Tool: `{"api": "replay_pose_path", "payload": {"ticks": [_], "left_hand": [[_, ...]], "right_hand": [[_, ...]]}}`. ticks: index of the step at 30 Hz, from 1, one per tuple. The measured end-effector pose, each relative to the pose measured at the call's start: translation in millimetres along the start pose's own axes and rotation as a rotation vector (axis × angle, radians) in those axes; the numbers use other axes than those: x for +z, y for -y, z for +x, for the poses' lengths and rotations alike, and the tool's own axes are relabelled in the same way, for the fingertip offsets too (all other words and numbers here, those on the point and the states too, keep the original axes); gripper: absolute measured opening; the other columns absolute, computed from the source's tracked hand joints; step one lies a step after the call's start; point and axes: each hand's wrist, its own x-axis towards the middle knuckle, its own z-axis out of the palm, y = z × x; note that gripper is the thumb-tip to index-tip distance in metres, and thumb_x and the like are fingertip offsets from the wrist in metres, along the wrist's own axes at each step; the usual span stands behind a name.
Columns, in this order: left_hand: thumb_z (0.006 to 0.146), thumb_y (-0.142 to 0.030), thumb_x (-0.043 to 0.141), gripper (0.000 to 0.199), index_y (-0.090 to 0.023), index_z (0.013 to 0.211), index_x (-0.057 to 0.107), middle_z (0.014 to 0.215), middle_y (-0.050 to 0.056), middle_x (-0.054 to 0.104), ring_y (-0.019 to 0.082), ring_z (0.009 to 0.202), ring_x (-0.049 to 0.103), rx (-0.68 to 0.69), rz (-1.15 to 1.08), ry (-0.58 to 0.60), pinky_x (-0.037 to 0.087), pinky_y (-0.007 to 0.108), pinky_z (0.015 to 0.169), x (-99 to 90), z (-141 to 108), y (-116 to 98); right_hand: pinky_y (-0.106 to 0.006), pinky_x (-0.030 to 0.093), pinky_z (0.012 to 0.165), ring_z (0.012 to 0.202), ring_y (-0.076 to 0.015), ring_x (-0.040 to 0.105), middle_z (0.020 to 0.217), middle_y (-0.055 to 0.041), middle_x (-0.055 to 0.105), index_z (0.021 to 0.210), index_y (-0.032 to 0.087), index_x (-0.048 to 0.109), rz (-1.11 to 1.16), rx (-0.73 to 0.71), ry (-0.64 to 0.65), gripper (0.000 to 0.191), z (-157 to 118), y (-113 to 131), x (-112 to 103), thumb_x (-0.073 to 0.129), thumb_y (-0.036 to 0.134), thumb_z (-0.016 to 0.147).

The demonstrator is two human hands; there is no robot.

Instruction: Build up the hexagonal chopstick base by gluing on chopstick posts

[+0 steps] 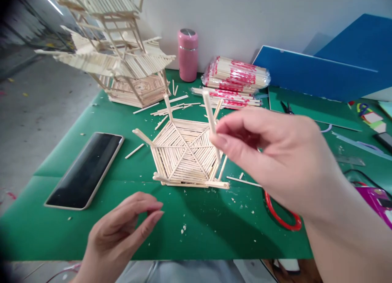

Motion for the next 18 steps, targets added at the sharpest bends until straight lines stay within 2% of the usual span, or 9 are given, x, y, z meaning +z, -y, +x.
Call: {"api": "replay_pose_path", "payload": {"ticks": [2,6,8,10,13,18], "left_hand": [[0.063,-0.009,0.067,0.021,-0.024,0.078,0.069,0.074,0.005,0.063,0.017,0.066,0.057,0.049,0.088,-0.040,0.043,0.023,0.056,-6.6,5,4],[0.063,-0.010,0.068,0.032,-0.026,0.091,0.067,0.086,0.005,0.062,0.018,0.075,0.057,0.125,0.248,-0.038,0.044,0.025,0.067,-11.5,19,11],[0.063,-0.015,0.068,0.032,-0.025,0.094,0.066,0.090,0.007,0.062,0.020,0.079,0.057,0.155,0.340,-0.017,0.044,0.027,0.069,-10.6,27,14],[0.065,-0.020,0.067,0.029,-0.023,0.094,0.065,0.091,0.008,0.062,0.022,0.081,0.057,0.182,0.438,0.010,0.044,0.028,0.068,-8.8,33,17],[0.069,-0.024,0.063,0.022,-0.019,0.090,0.064,0.089,0.009,0.061,0.022,0.080,0.057,0.220,0.563,0.056,0.044,0.030,0.067,-6.1,39,22],[0.073,-0.023,0.059,0.013,-0.016,0.083,0.060,0.084,0.007,0.058,0.019,0.075,0.054,0.292,0.660,0.067,0.045,0.031,0.066,-4.2,40,33]], "right_hand": [[-0.019,0.039,0.051,0.059,-0.0076,0.052,0.070,0.0028,0.060,0.080,0.021,0.065,0.044,-0.042,0.120,0.020,19,-7,14,0.054,0.037,0.078],[-0.019,0.035,0.047,0.052,-0.0070,0.047,0.059,0.0040,0.056,0.072,0.018,0.064,-0.019,-0.060,0.548,0.018,42,-18,50,0.053,0.030,0.078],[-0.019,0.031,0.043,0.047,-0.0064,0.044,0.053,0.0044,0.053,0.066,0.017,0.062,-0.093,-0.048,0.713,0.018,46,-19,63,0.052,0.027,0.077],[-0.020,0.028,0.041,0.043,-0.0063,0.041,0.050,0.0042,0.051,0.060,0.017,0.060,-0.163,-0.050,0.807,0.020,46,-20,72,0.051,0.025,0.076],[-0.021,0.027,0.041,0.042,-0.0066,0.039,0.048,0.0040,0.050,0.057,0.017,0.057,-0.221,-0.085,0.880,0.021,44,-21,78,0.049,0.022,0.075],[-0.021,0.028,0.044,0.046,-0.0071,0.043,0.054,0.0027,0.055,0.060,0.017,0.058,-0.211,-0.117,1.070,0.018,45,-25,82,0.047,0.021,0.074]]}}
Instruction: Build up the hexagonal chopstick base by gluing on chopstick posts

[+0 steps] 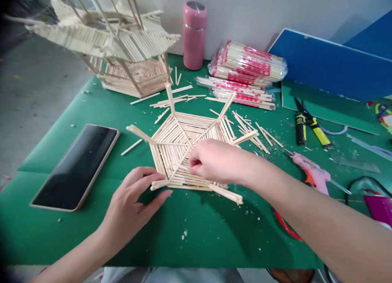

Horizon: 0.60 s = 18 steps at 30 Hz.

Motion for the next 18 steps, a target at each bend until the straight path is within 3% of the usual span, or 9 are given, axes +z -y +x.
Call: {"api": "replay_pose_path", "payload": {"ticks": [6,18], "left_hand": [[0.073,-0.021,0.061,0.014,-0.015,0.085,0.057,0.087,0.007,0.055,0.018,0.078,0.054,0.026,0.000,-0.011,0.046,0.033,0.068,5.8,-1,4],[0.074,-0.018,0.059,0.017,-0.014,0.091,0.057,0.092,0.009,0.053,0.020,0.082,0.054,0.033,-0.015,0.007,0.047,0.037,0.069,8.7,-3,8]], "right_hand": [[-0.021,0.030,0.045,0.049,-0.0089,0.047,0.058,0.0009,0.060,0.067,0.018,0.062,-0.036,-0.021,0.138,0.018,6,-1,1,0.046,0.024,0.074],[-0.023,0.026,0.045,0.047,-0.0085,0.045,0.056,-0.0003,0.059,0.066,0.016,0.063,-0.121,-0.049,0.208,0.018,12,7,-1,0.048,0.023,0.074]]}}
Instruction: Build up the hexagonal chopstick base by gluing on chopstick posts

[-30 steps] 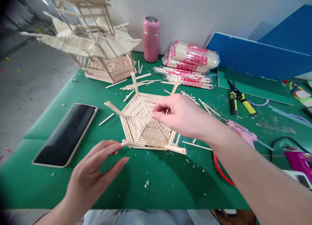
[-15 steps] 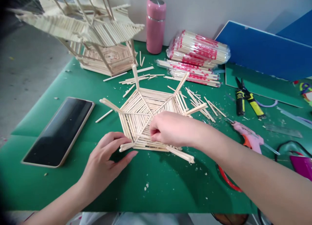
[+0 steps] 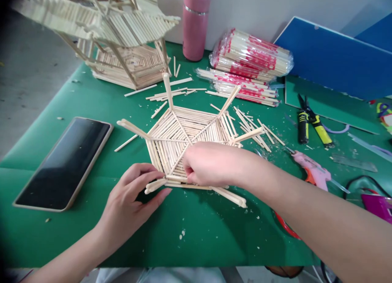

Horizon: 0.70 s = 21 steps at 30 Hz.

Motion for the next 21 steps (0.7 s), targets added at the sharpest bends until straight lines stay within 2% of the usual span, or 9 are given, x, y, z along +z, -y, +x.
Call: {"api": "replay_pose_path", "payload": {"ticks": [11,21], "left_hand": [[0.072,-0.011,0.058,0.017,-0.017,0.088,0.059,0.089,0.005,0.051,0.016,0.080,0.055,-0.018,-0.033,0.013,0.047,0.030,0.068,-1.6,3.7,-2.3],[0.072,-0.008,0.056,0.017,-0.017,0.085,0.061,0.088,0.004,0.051,0.014,0.079,0.055,-0.007,-0.036,0.019,0.047,0.026,0.066,-2.8,7.6,-3.7]], "right_hand": [[-0.022,0.026,0.043,0.042,-0.0076,0.041,0.050,0.0015,0.054,0.061,0.016,0.061,-0.062,-0.022,-0.019,0.014,-2.3,4.1,0.5,0.049,0.014,0.068],[-0.022,0.024,0.038,0.039,-0.0075,0.036,0.043,0.0030,0.044,0.053,0.016,0.054,-0.125,-0.039,-0.017,0.014,-3.2,4.8,-0.4,0.051,0.017,0.067]]}}
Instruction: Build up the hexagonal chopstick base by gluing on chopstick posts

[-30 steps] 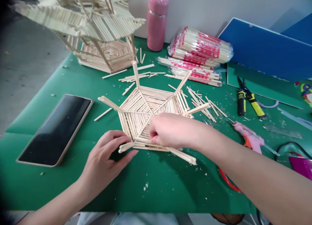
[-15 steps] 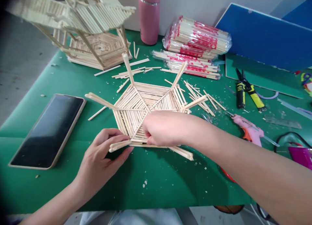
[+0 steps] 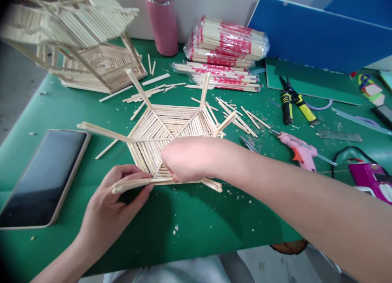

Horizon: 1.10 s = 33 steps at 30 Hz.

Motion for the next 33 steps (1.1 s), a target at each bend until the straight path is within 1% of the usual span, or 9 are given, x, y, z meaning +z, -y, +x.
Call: {"api": "replay_pose_path", "payload": {"ticks": [8,12,18,24,30,33], "left_hand": [[0.073,-0.010,0.055,0.017,-0.021,0.084,0.060,0.089,0.002,0.052,0.015,0.077,0.057,-0.012,0.007,-0.005,0.049,0.027,0.064,-0.4,0.7,0.2],[0.073,-0.008,0.054,0.017,-0.020,0.083,0.061,0.089,0.003,0.052,0.015,0.077,0.057,-0.030,0.019,0.028,0.048,0.027,0.065,-2.6,2.2,-2.5],[0.075,-0.014,0.054,0.011,-0.018,0.080,0.063,0.085,0.003,0.052,0.014,0.073,0.055,-0.045,-0.015,-0.001,0.048,0.026,0.062,-0.8,1.6,-2.5],[0.076,-0.018,0.052,0.012,-0.018,0.081,0.064,0.085,0.005,0.053,0.014,0.071,0.055,-0.076,-0.009,0.022,0.048,0.027,0.060,-1.5,0.3,-2.2],[0.077,-0.017,0.052,0.013,-0.018,0.081,0.064,0.084,0.005,0.053,0.014,0.071,0.054,-0.048,-0.027,-0.004,0.047,0.027,0.059,-1.5,1.0,-1.1],[0.077,-0.017,0.051,0.013,-0.019,0.081,0.063,0.084,0.005,0.053,0.013,0.070,0.054,-0.055,-0.034,0.004,0.047,0.027,0.060,-1.2,0.3,-0.2]], "right_hand": [[-0.022,0.023,0.038,0.039,-0.0074,0.035,0.044,0.0030,0.043,0.056,0.015,0.058,0.016,-0.026,0.006,0.013,0.6,-1.9,-0.1,0.051,0.018,0.067],[-0.023,0.024,0.040,0.041,-0.0083,0.036,0.046,0.0017,0.046,0.058,0.014,0.060,0.027,-0.009,0.021,0.013,0.5,-1.1,-0.5,0.051,0.017,0.067],[-0.022,0.026,0.041,0.041,-0.0077,0.038,0.048,0.0020,0.049,0.059,0.016,0.060,0.055,-0.016,0.030,0.015,-0.4,-0.7,-0.9,0.049,0.017,0.069],[-0.021,0.027,0.042,0.043,-0.0078,0.041,0.050,0.0026,0.051,0.060,0.016,0.059,0.089,-0.026,0.039,0.016,-0.2,-1.4,-0.3,0.048,0.018,0.071],[-0.021,0.027,0.043,0.045,-0.0077,0.042,0.052,0.0019,0.054,0.063,0.016,0.061,0.135,0.006,0.061,0.015,-0.2,-2.6,0.9,0.049,0.019,0.072],[-0.021,0.027,0.043,0.045,-0.0078,0.042,0.052,0.0018,0.055,0.062,0.016,0.060,0.140,-0.001,0.063,0.016,0.7,-2.8,1.5,0.048,0.020,0.072]]}}
